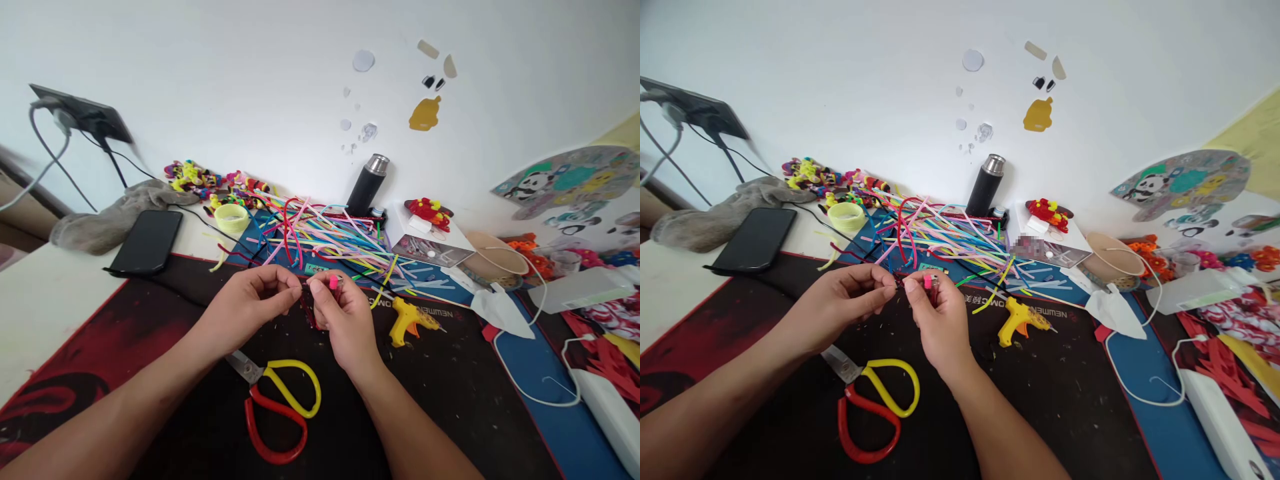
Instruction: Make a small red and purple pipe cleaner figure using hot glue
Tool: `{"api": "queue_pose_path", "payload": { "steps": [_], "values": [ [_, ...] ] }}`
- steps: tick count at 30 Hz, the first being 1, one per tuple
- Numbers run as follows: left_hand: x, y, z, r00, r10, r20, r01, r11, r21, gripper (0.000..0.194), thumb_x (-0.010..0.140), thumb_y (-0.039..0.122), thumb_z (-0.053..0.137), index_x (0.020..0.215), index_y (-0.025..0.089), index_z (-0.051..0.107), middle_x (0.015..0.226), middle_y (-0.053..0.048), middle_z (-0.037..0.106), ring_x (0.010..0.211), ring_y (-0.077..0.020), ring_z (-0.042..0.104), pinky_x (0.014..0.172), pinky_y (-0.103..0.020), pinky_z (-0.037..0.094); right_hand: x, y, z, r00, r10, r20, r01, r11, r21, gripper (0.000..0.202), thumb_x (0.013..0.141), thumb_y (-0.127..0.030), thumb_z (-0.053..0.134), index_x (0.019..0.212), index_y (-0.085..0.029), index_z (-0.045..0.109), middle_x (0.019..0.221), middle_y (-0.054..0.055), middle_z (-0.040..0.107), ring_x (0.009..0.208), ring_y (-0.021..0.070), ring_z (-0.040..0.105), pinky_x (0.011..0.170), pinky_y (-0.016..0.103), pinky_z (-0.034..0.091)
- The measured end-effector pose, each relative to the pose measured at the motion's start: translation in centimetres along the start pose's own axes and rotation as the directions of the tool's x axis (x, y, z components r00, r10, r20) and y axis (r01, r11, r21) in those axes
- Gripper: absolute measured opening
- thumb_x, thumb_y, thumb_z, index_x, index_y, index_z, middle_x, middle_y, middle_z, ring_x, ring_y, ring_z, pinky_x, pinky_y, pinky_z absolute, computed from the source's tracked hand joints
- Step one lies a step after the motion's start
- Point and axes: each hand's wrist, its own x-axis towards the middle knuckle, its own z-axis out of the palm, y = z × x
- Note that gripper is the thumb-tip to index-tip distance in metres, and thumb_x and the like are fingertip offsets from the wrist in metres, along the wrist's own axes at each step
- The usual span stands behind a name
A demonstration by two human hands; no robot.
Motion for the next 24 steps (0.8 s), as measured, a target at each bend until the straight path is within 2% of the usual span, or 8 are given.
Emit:
{"api": "queue_pose_path", "payload": {
  "steps": [15,24],
  "values": [
    [0.01,0.55,-0.14,0.996,0.064,-0.062,-0.057,0.993,0.099,0.023,0.092,0.041,0.078,0.084,0.02,0.074,0.073,0.003,0.064,0.062,-0.0118,0.051,0.056,-0.022,0.041,-0.02,-0.13,-0.04,0.999,0.012,0.041,-0.01,0.999,-0.041,0.04,0.093,-0.06,0.083,0.095,-0.023,0.07,0.061,-0.009,0.039,0.052,0.0107,0.031,0.049,0.026,0.025],
    [-0.36,0.34,-0.12,0.995,0.071,-0.074,-0.061,0.99,0.129,0.025,0.093,0.045,0.078,0.088,0.02,0.076,0.075,0.001,0.067,0.065,-0.0137,0.055,0.058,-0.023,0.042,-0.07,0.23,-0.29,0.999,0.014,0.037,-0.011,0.997,-0.075,0.037,0.094,-0.06,0.083,0.096,-0.024,0.071,0.06,-0.009,0.039,0.054,0.0125,0.03,0.051,0.028,0.026]
  ]
}}
